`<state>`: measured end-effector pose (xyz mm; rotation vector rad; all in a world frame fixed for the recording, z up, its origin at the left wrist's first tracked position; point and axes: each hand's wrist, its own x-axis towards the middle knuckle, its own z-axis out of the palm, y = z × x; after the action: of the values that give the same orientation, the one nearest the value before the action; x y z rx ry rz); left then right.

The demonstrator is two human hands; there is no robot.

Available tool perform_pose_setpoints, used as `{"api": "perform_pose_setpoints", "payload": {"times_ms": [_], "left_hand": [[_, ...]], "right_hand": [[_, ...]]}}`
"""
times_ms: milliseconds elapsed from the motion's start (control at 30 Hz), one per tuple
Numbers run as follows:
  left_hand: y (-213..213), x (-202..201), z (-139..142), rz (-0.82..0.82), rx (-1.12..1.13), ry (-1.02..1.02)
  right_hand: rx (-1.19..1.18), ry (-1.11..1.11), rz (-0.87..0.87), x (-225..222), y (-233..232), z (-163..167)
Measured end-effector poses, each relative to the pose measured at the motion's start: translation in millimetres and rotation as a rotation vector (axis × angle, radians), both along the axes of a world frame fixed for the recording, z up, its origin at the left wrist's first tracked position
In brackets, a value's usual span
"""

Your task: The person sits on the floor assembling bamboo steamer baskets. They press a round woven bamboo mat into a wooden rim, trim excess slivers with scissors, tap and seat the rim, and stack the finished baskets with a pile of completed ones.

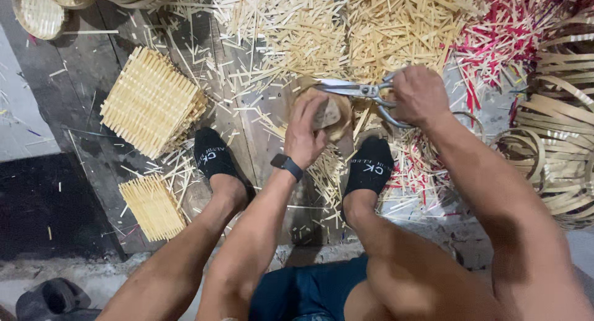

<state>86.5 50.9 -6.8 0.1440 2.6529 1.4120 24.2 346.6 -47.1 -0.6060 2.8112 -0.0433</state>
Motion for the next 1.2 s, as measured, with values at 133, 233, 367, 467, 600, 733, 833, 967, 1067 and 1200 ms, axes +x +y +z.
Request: {"api": "perform_pose_setpoints", "payload": {"times_ms": [133, 233, 367, 467, 600, 733, 833, 967, 1067, 1200], "left_hand": [[15, 11, 4, 0.254, -0.171, 0.097], [27, 12, 1, 0.348, -0.126, 0.086], [28, 11, -4, 0.264, -0.182, 0.144], [23, 11, -7, 0.240, -0.182, 0.140], [21, 13, -8, 0.320, -0.087, 0.089], [17, 7, -7, 0.188, -0.085, 0.133], [11, 2, -3, 0.109, -0.023, 0.134], [15, 8, 5, 0.190, -0.129, 0.133], [23, 11, 4, 0.256, -0.080, 0.025], [23, 12, -2, 0.229, -0.068, 0.035]], "right_hand": [[-0.063, -0.040, -0.050, 4, 12, 4], [0.005, -0.025, -0.043, 6, 6, 8], [-0.084, 0.101, -0.018, 10, -15, 5], [-0.070, 0.056, -0.051, 9, -15, 0], [-0.032, -0.006, -0.042, 9, 1, 4], [-0.120, 0.135, -0.002, 7, -9, 7], [-0.041, 0.089, -0.030, 3, -21, 3], [0.047, -0.153, -0.070, 2, -7, 4], [-0.022, 0.000, -0.038, 5, 0, 10], [-0.101, 0.096, -0.033, 4, -23, 9]]}}
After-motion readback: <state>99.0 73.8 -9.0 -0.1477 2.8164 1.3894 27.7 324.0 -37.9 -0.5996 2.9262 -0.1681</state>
